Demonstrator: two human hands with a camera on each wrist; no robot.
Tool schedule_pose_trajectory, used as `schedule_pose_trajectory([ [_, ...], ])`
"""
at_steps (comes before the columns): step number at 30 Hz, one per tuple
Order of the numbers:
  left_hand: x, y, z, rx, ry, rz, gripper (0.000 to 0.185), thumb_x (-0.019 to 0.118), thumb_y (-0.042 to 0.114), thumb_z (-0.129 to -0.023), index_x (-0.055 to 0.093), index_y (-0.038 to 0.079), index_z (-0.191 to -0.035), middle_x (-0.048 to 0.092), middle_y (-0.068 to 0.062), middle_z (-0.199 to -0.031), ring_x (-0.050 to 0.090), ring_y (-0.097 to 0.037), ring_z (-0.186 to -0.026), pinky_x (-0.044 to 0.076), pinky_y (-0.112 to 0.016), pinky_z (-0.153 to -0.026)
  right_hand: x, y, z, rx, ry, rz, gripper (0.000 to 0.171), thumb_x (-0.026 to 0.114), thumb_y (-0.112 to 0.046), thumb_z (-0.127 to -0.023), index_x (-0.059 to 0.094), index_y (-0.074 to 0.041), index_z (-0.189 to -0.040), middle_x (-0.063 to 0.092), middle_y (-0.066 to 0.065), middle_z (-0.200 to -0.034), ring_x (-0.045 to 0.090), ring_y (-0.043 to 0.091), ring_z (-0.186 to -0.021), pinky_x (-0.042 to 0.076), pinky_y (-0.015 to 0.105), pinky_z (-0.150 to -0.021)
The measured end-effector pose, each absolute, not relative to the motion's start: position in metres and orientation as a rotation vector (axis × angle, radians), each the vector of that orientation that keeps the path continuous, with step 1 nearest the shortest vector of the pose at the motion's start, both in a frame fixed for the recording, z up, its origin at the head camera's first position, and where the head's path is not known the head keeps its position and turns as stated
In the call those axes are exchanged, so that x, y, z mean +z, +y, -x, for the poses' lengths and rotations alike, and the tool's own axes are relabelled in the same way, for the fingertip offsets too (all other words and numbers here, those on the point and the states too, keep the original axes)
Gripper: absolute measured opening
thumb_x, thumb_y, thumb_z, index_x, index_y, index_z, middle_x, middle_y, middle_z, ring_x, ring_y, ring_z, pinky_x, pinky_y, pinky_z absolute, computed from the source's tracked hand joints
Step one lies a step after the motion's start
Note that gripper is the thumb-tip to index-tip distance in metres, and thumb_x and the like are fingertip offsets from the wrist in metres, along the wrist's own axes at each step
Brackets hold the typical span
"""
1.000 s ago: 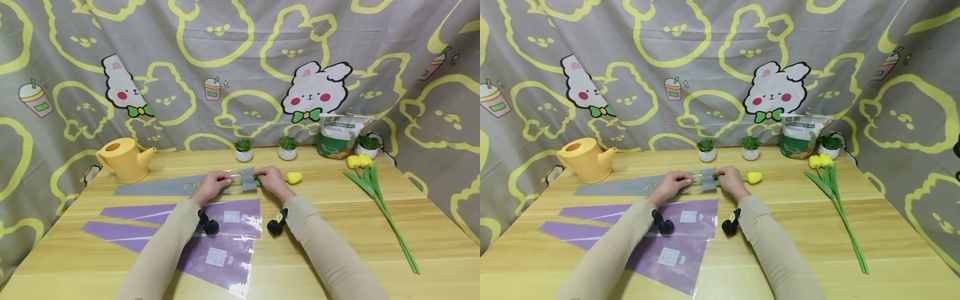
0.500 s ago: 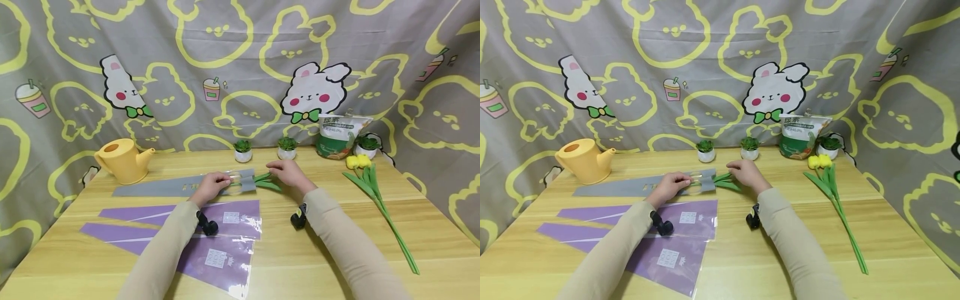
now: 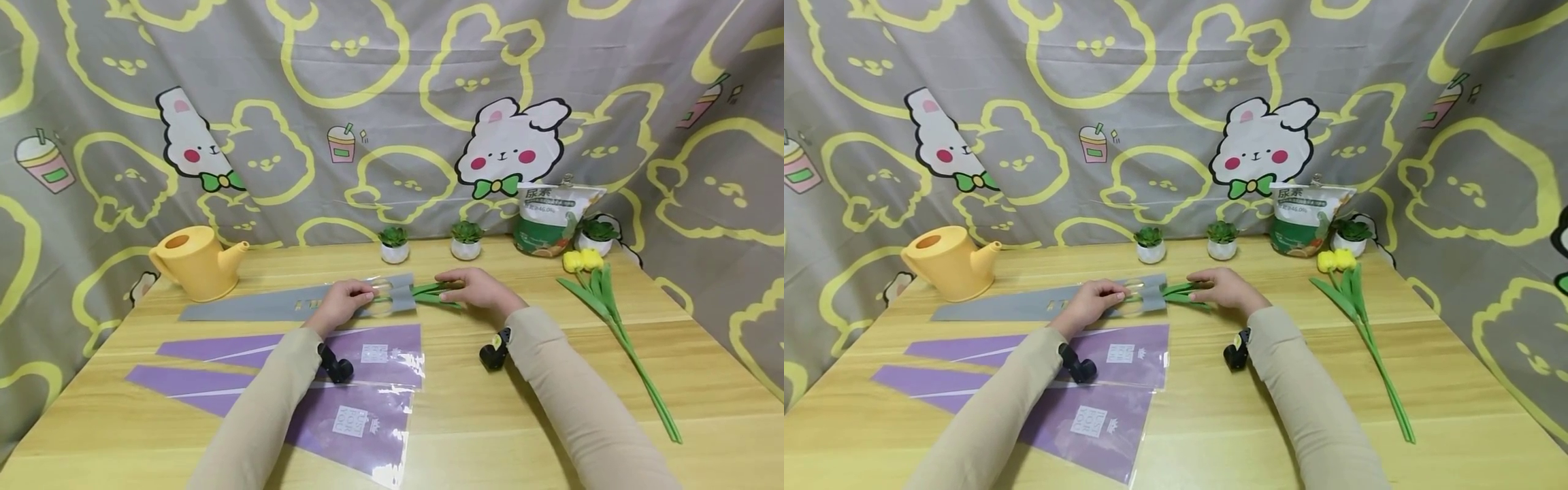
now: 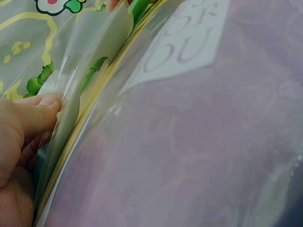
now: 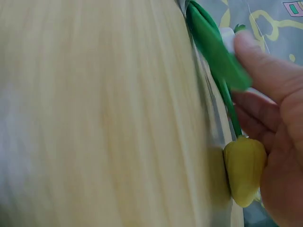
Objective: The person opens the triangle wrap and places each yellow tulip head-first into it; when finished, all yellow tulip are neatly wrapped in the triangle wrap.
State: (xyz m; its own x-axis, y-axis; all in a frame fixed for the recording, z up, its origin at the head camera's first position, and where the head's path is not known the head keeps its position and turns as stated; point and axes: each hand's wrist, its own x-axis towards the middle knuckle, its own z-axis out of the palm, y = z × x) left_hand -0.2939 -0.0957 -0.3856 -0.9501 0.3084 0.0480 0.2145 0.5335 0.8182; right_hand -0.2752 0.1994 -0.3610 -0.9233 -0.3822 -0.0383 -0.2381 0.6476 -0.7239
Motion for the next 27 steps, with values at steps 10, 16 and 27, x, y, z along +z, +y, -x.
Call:
schedule_pose_trajectory([
  [10,-0.385,-0.094,0.293,1.387,2.666,-0.465,0.017,0.061,0.014,-0.089,0.07,0.007,-0.101,0.064,-0.01,-0.111,0.056,-0.025,-0.106,0.043,-0.039,-0.092,-0.367,0.194,0.272,-1.012,2.755,0.612,0.036,0.065,-0.016,-0.086,0.061,-0.01,-0.121,0.058,0.012,-0.122,0.051,0.029,-0.113,0.038,0.044,-0.098],
  [16,-0.383,-0.094,0.293,1.354,2.689,-0.49,0.016,0.061,0.014,-0.089,0.07,0.007,-0.1,0.064,-0.01,-0.11,0.056,-0.025,-0.106,0.042,-0.039,-0.092,-0.369,0.188,0.267,-1.044,2.838,0.573,0.023,0.063,-0.009,-0.087,0.068,-0.009,-0.109,0.065,0.011,-0.113,0.056,0.029,-0.109,0.042,0.043,-0.094],
  [27,-0.38,-0.089,0.292,1.271,2.721,-0.465,0.013,0.06,0.013,-0.09,0.071,0.007,-0.095,0.065,-0.009,-0.106,0.057,-0.022,-0.098,0.043,-0.038,-0.087,-0.369,0.18,0.264,-1.099,2.942,0.466,0.018,0.062,-0.002,-0.085,0.073,-0.009,-0.097,0.07,0.008,-0.098,0.062,0.027,-0.098,0.047,0.04,-0.085],
])
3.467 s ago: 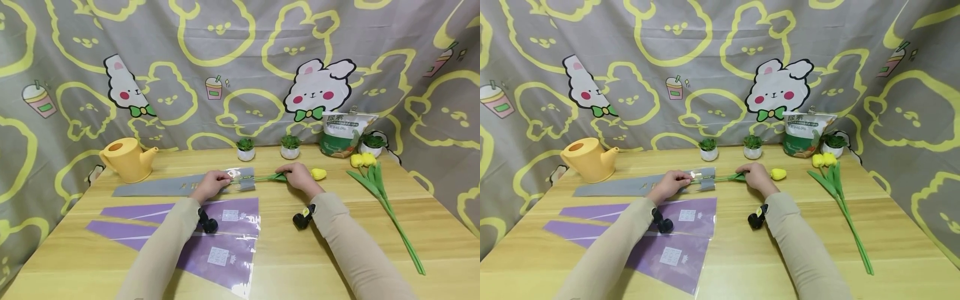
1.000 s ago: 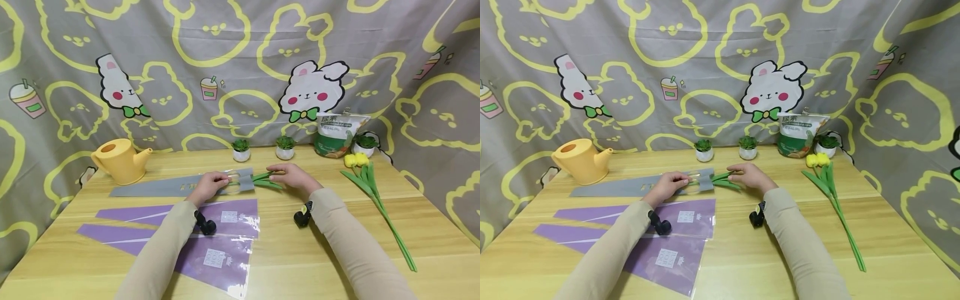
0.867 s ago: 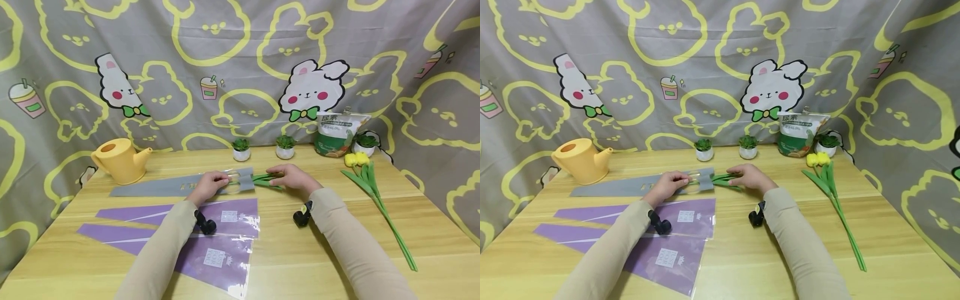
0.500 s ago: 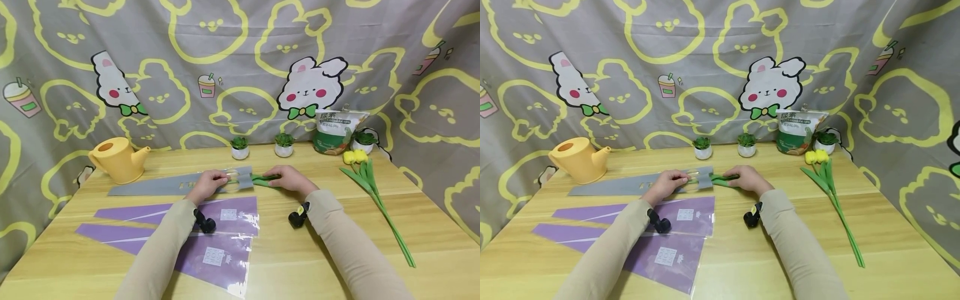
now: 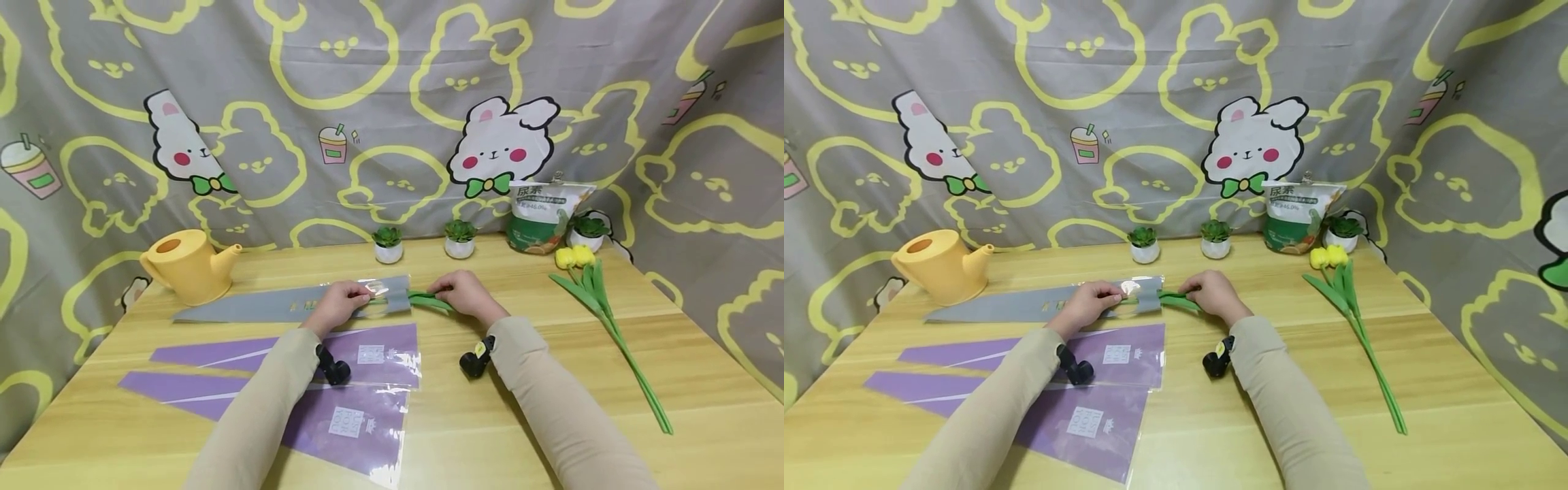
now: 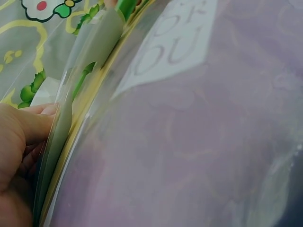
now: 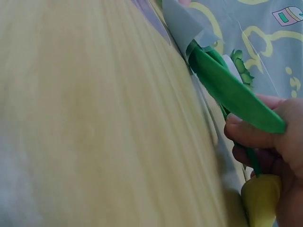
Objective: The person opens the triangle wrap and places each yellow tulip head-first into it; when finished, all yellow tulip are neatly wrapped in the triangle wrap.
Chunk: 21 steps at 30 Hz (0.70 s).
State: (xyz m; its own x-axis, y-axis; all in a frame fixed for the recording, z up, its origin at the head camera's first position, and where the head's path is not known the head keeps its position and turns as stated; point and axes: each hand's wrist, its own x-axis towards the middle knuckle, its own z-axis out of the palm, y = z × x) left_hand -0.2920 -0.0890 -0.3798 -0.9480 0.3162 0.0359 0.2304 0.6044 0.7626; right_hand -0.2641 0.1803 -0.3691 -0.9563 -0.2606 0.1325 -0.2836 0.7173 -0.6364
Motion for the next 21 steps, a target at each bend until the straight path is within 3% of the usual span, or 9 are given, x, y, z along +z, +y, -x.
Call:
schedule_pose_trajectory([
  [21,-0.377,-0.081,0.287,1.414,2.688,-0.414,0.015,0.061,0.011,-0.089,0.07,0.004,-0.097,0.065,-0.011,-0.106,0.057,-0.024,-0.1,0.044,-0.037,-0.087,-0.373,0.142,0.269,1.119,-2.75,-0.411,0.01,0.067,-0.001,-0.081,0.074,-0.006,-0.087,0.071,0.008,-0.089,0.064,0.025,-0.092,0.049,0.037,-0.084],
])
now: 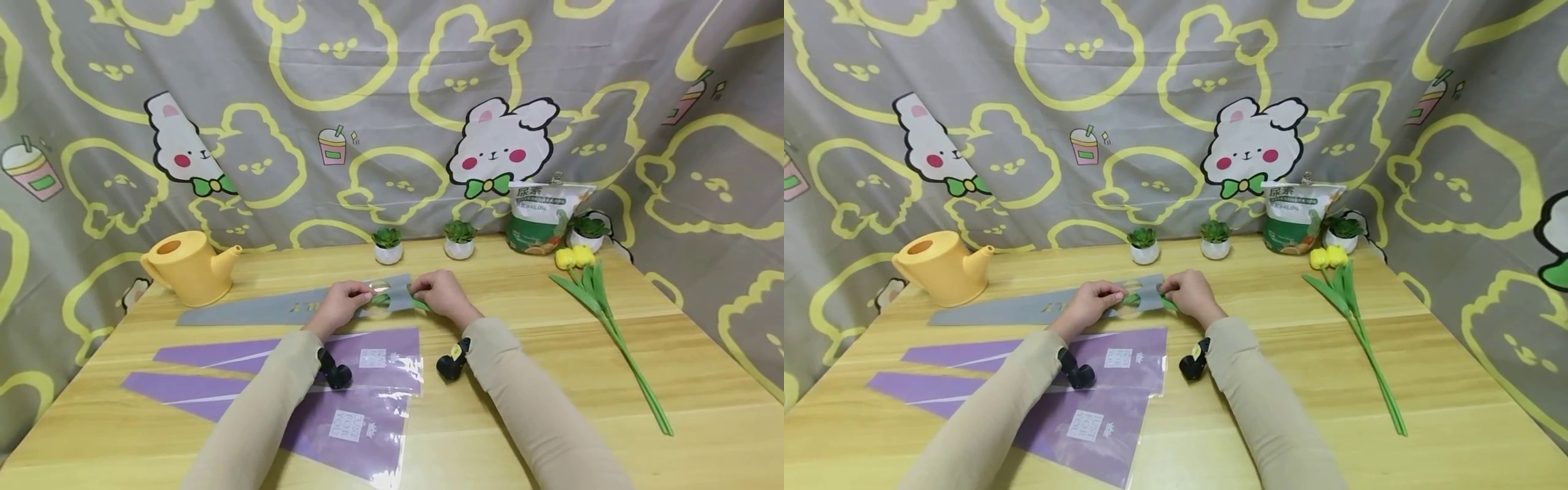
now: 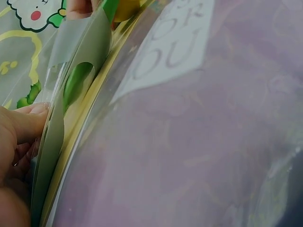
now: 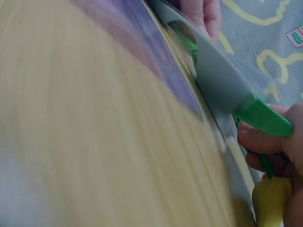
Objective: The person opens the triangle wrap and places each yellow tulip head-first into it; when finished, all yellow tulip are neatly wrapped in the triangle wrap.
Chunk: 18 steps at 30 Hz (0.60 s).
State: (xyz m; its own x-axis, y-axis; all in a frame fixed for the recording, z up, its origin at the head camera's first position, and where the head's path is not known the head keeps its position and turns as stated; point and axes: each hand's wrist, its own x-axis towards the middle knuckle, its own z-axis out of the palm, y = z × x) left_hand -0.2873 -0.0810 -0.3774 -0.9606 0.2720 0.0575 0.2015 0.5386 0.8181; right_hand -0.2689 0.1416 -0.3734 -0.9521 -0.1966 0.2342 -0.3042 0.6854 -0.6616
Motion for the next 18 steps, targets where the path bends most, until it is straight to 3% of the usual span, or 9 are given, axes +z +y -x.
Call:
schedule_pose_trajectory([
  [9,-0.382,-0.084,0.287,1.44,2.699,-0.425,0.014,0.06,0.01,-0.089,0.07,0.003,-0.097,0.065,-0.012,-0.105,0.057,-0.023,-0.098,0.044,-0.037,-0.085,-0.376,0.131,0.272,1.134,-2.713,-0.425,0.007,0.067,0.001,-0.079,0.072,-0.004,-0.082,0.07,0.008,-0.084,0.064,0.024,-0.086,0.05,0.035,-0.079],
  [18,-0.386,-0.086,0.29,1.411,2.689,-0.396,0.016,0.061,0.015,-0.089,0.071,0.008,-0.099,0.064,-0.008,-0.108,0.057,-0.023,-0.102,0.044,-0.038,-0.089,-0.368,0.145,0.273,1.346,-2.735,-0.281,0.018,0.067,-0.009,-0.082,0.071,-0.006,-0.099,0.067,0.011,-0.103,0.058,0.025,-0.099,0.044,0.039,-0.088],
])
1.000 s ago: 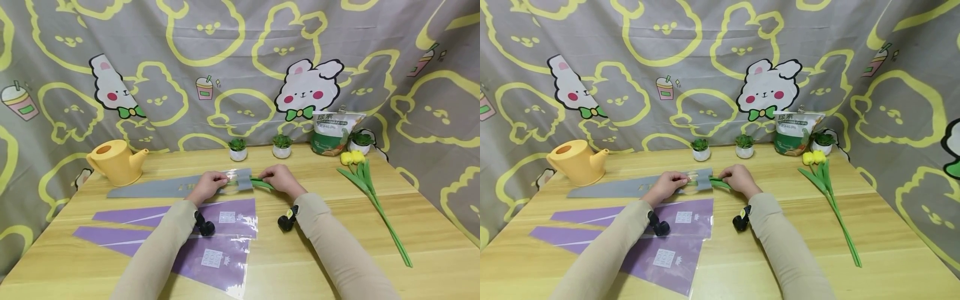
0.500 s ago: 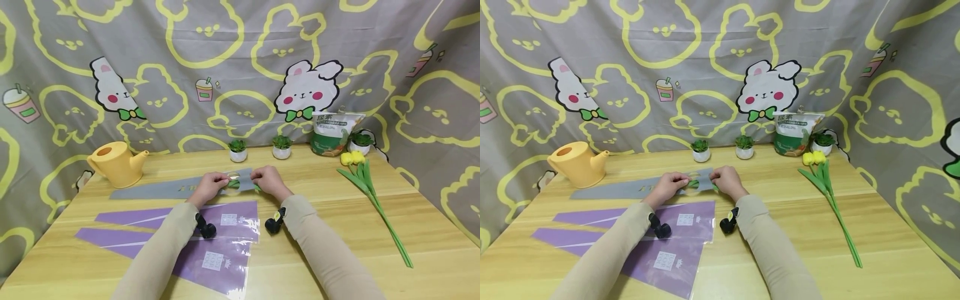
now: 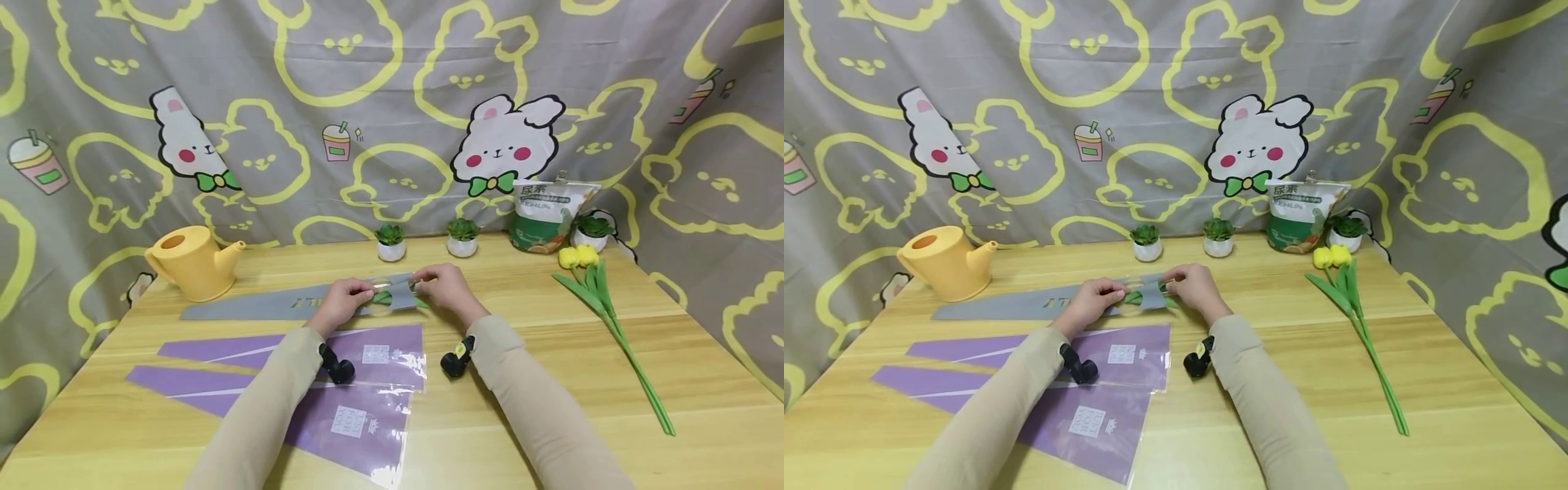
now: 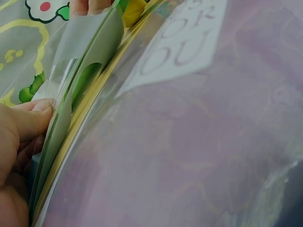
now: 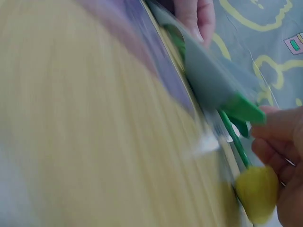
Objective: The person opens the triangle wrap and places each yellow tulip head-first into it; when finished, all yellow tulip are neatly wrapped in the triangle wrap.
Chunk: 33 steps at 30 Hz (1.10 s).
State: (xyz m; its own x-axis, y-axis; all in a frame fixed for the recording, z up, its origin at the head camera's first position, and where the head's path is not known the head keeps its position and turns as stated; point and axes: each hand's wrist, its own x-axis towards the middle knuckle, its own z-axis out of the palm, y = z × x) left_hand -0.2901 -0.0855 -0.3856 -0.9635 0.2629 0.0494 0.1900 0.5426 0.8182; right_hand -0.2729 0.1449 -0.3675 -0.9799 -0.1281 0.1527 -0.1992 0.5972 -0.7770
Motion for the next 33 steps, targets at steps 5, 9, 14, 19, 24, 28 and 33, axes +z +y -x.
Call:
schedule_pose_trajectory([
  [5,-0.388,-0.084,0.291,1.403,2.708,-0.396,0.015,0.061,0.014,-0.089,0.071,0.008,-0.098,0.065,-0.007,-0.105,0.057,-0.022,-0.099,0.044,-0.037,-0.086,-0.369,0.166,0.274,1.513,-2.665,-0.247,0.026,0.065,-0.016,-0.085,0.067,-0.006,-0.109,0.062,0.013,-0.117,0.051,0.028,-0.113,0.036,0.043,-0.1],
  [9,-0.389,-0.084,0.291,1.404,2.704,-0.392,0.014,0.062,0.014,-0.089,0.071,0.008,-0.097,0.066,-0.007,-0.104,0.057,-0.022,-0.099,0.043,-0.037,-0.088,-0.375,0.184,0.273,1.62,-2.646,-0.261,0.034,0.064,-0.015,-0.087,0.062,-0.005,-0.119,0.057,0.014,-0.125,0.048,0.029,-0.117,0.035,0.042,-0.101],
  [14,-0.39,-0.083,0.292,1.406,2.701,-0.392,0.014,0.062,0.014,-0.088,0.072,0.009,-0.097,0.066,-0.007,-0.104,0.057,-0.022,-0.1,0.043,-0.037,-0.089,-0.382,0.201,0.271,1.754,-2.676,-0.352,0.049,0.066,-0.013,-0.085,0.051,-0.005,-0.131,0.048,0.014,-0.136,0.043,0.031,-0.125,0.034,0.043,-0.103],
  [19,-0.389,-0.082,0.292,1.389,2.704,-0.389,0.014,0.062,0.015,-0.088,0.072,0.01,-0.097,0.065,-0.006,-0.105,0.057,-0.022,-0.101,0.043,-0.038,-0.089,-0.383,0.209,0.269,1.756,-2.759,-0.541,0.065,0.068,-0.005,-0.081,0.04,-0.007,-0.14,0.039,0.013,-0.143,0.041,0.029,-0.126,0.03,0.044,-0.105],
  [24,-0.386,-0.081,0.291,1.396,2.703,-0.365,0.014,0.062,0.014,-0.088,0.072,0.009,-0.097,0.066,-0.007,-0.104,0.057,-0.023,-0.1,0.043,-0.038,-0.089,-0.381,0.209,0.266,1.672,-2.775,-0.553,0.053,0.061,-0.001,-0.086,0.045,-0.005,-0.136,0.042,0.015,-0.141,0.04,0.03,-0.127,0.033,0.044,-0.104],
  [28,-0.383,-0.08,0.288,1.387,2.723,-0.354,0.014,0.062,0.012,-0.088,0.072,0.007,-0.096,0.066,-0.008,-0.104,0.058,-0.023,-0.1,0.043,-0.039,-0.089,-0.38,0.208,0.264,1.602,-2.775,-0.451,0.039,0.059,-0.004,-0.088,0.055,-0.004,-0.127,0.05,0.016,-0.133,0.042,0.03,-0.125,0.036,0.044,-0.101],
  [33,-0.379,-0.08,0.286,1.361,2.756,-0.356,0.014,0.062,0.013,-0.089,0.072,0.008,-0.097,0.067,-0.008,-0.105,0.058,-0.023,-0.1,0.044,-0.039,-0.089,-0.378,0.206,0.263,1.552,-2.746,-0.425,0.033,0.06,-0.005,-0.088,0.06,-0.004,-0.121,0.055,0.016,-0.127,0.047,0.03,-0.121,0.04,0.043,-0.098],
])
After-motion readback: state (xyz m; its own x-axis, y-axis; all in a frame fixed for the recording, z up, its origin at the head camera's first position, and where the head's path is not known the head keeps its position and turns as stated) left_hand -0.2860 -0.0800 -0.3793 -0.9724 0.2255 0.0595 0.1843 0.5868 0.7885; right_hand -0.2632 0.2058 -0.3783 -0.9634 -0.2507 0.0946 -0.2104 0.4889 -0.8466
